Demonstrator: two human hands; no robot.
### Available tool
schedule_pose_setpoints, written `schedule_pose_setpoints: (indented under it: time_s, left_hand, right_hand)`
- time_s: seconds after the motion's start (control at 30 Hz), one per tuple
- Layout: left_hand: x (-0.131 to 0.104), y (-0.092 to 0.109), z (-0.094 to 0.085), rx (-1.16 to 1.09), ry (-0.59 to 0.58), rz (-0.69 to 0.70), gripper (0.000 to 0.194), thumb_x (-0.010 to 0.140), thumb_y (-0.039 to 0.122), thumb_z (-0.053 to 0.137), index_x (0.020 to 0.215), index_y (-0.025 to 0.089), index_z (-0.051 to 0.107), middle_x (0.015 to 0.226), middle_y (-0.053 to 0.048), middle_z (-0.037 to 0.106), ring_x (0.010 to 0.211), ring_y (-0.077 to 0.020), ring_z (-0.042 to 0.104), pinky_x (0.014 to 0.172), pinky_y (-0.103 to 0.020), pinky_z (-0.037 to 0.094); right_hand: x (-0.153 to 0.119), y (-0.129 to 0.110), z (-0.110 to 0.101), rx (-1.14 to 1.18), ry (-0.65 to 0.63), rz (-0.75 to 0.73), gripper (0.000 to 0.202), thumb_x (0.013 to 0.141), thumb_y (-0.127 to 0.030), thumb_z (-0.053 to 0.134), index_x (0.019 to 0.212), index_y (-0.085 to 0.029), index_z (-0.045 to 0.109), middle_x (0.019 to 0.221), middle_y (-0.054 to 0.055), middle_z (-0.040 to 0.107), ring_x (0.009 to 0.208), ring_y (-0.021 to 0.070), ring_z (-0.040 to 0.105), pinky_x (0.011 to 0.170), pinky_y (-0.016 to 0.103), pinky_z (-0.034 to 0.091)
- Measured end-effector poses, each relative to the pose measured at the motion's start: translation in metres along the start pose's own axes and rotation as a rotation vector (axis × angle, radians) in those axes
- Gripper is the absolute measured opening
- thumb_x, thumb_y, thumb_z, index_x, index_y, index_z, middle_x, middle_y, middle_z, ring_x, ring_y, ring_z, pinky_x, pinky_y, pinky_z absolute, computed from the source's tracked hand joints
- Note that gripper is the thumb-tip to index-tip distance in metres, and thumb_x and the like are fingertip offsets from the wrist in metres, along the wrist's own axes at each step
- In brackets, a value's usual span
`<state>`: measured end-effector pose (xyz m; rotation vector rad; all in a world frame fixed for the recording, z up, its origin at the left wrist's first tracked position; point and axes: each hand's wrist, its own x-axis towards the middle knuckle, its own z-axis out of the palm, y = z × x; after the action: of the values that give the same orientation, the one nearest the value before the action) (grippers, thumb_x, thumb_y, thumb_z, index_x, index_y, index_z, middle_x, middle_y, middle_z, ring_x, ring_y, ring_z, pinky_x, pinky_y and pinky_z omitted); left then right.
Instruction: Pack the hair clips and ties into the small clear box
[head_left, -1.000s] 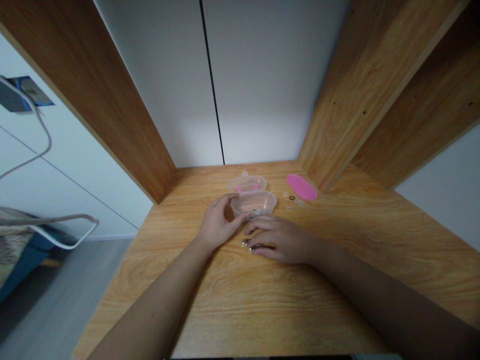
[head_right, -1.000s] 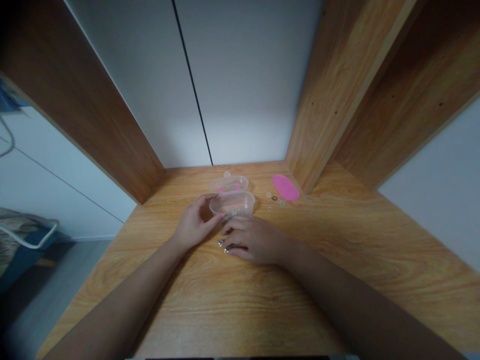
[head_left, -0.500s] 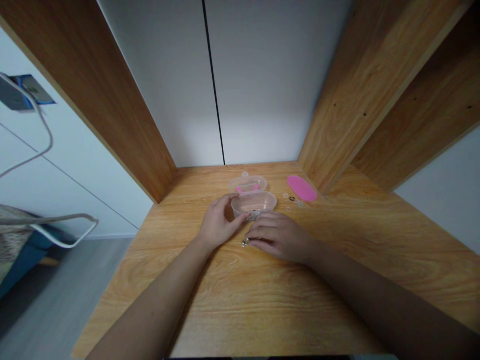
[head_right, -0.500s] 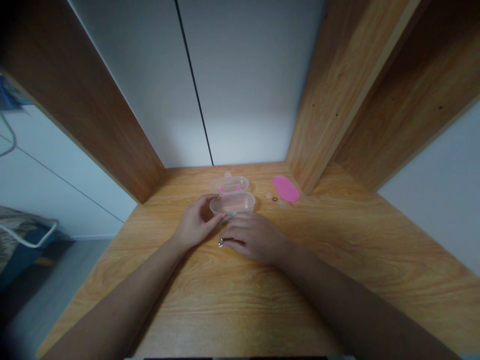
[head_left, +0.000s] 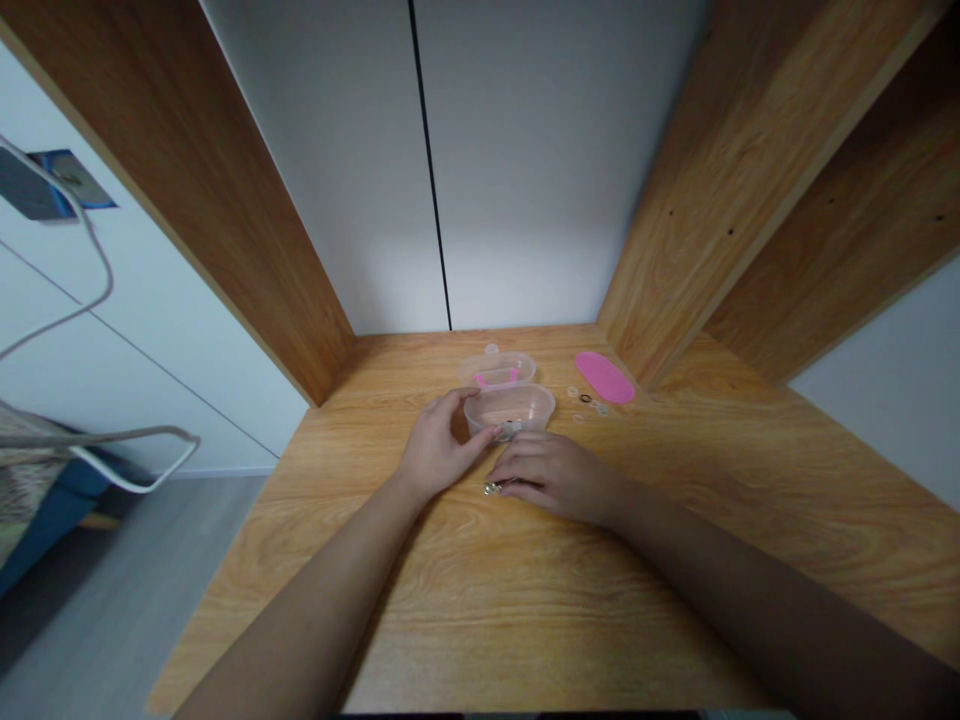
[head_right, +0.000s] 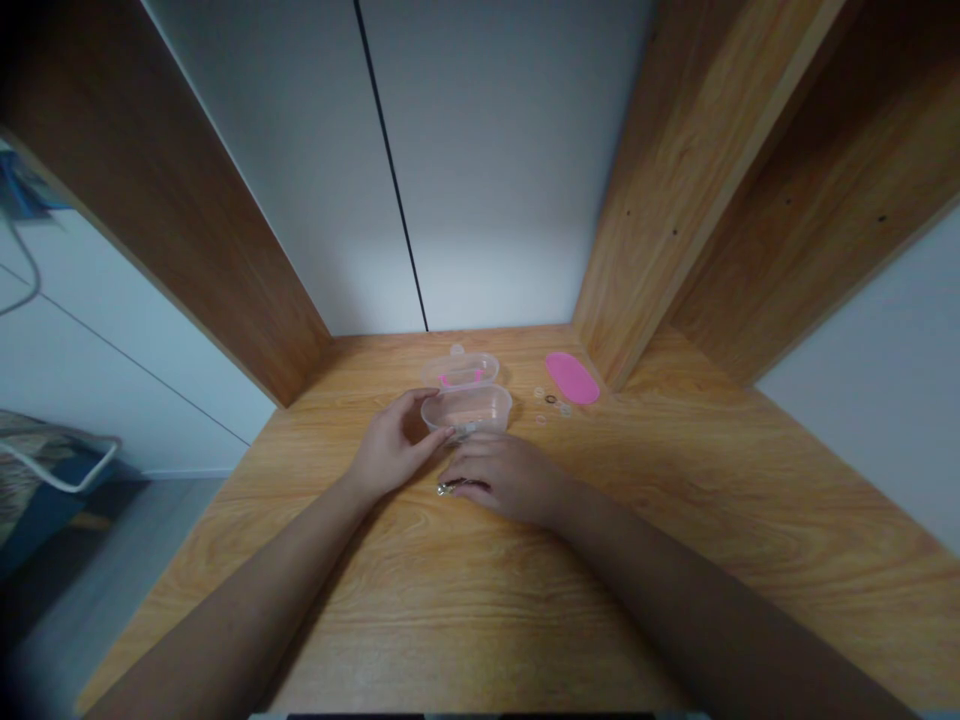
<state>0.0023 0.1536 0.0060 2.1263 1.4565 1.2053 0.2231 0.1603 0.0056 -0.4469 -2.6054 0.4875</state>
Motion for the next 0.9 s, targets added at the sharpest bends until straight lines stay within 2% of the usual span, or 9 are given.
schedule_pose_setpoints:
  time_s: [0.2, 0.37, 0.5, 0.67, 0.9]
  left_hand:
    - [-0.0004, -0.0007, 0.0008, 0.012, -0.001, -0.002, 0.048, 0.083, 0.038, 0.076, 0.125, 0.022, 0.059, 0.127, -0.009, 0.069, 0.118, -0.0277, 0.066, 0.104, -0.047, 0.051]
    - [-0.0004, -0.0014, 0.0016, 0.015, 0.008, 0.005, 0.048, 0.082, 0.038, 0.076, 0.125, 0.023, 0.059, 0.126, -0.009, 0.070, 0.117, -0.0272, 0.066, 0.103, -0.045, 0.052]
    - [-0.0004, 0.0002, 0.0005, 0.017, 0.004, -0.004, 0.048, 0.083, 0.039, 0.076, 0.124, 0.022, 0.059, 0.126, -0.009, 0.070, 0.117, -0.0277, 0.066, 0.104, -0.046, 0.052]
    - [-0.0009, 0.0005, -0.0003, 0.011, -0.004, -0.004, 0.048, 0.083, 0.040, 0.075, 0.125, 0.022, 0.059, 0.127, -0.010, 0.069, 0.117, -0.0281, 0.066, 0.103, -0.047, 0.052]
    - [-0.0001, 0.0013, 0.0002, 0.011, -0.004, -0.014, 0.047, 0.084, 0.039, 0.075, 0.125, 0.022, 0.059, 0.127, -0.010, 0.069, 0.118, -0.0282, 0.066, 0.104, -0.047, 0.052]
  right_hand:
    - [-0.0008, -0.0021, -0.0020, 0.007, -0.007, -0.020, 0.023, 0.101, -0.030, 0.054, 0.113, -0.022, 0.072, 0.106, 0.006, 0.074, 0.104, 0.0184, 0.064, 0.098, 0.037, 0.049]
    - [0.0007, -0.0030, 0.0005, 0.001, 0.045, -0.022, 0.020, 0.099, -0.031, 0.058, 0.108, -0.023, 0.074, 0.100, 0.005, 0.075, 0.098, 0.0187, 0.065, 0.093, 0.037, 0.050]
    - [0.0019, -0.0029, 0.0029, 0.016, 0.107, 0.007, 0.018, 0.097, -0.030, 0.061, 0.108, -0.023, 0.074, 0.104, 0.005, 0.075, 0.100, 0.0189, 0.066, 0.092, 0.036, 0.051]
    - [0.0016, -0.0046, 0.0025, 0.027, 0.042, 0.024, 0.017, 0.096, -0.029, 0.063, 0.107, -0.023, 0.074, 0.104, 0.004, 0.075, 0.102, 0.0193, 0.066, 0.094, 0.036, 0.051]
    - [0.0020, -0.0070, 0.0017, 0.003, 0.040, 0.036, 0.026, 0.094, -0.025, 0.063, 0.119, -0.023, 0.069, 0.108, 0.007, 0.075, 0.104, 0.0203, 0.066, 0.095, 0.037, 0.051]
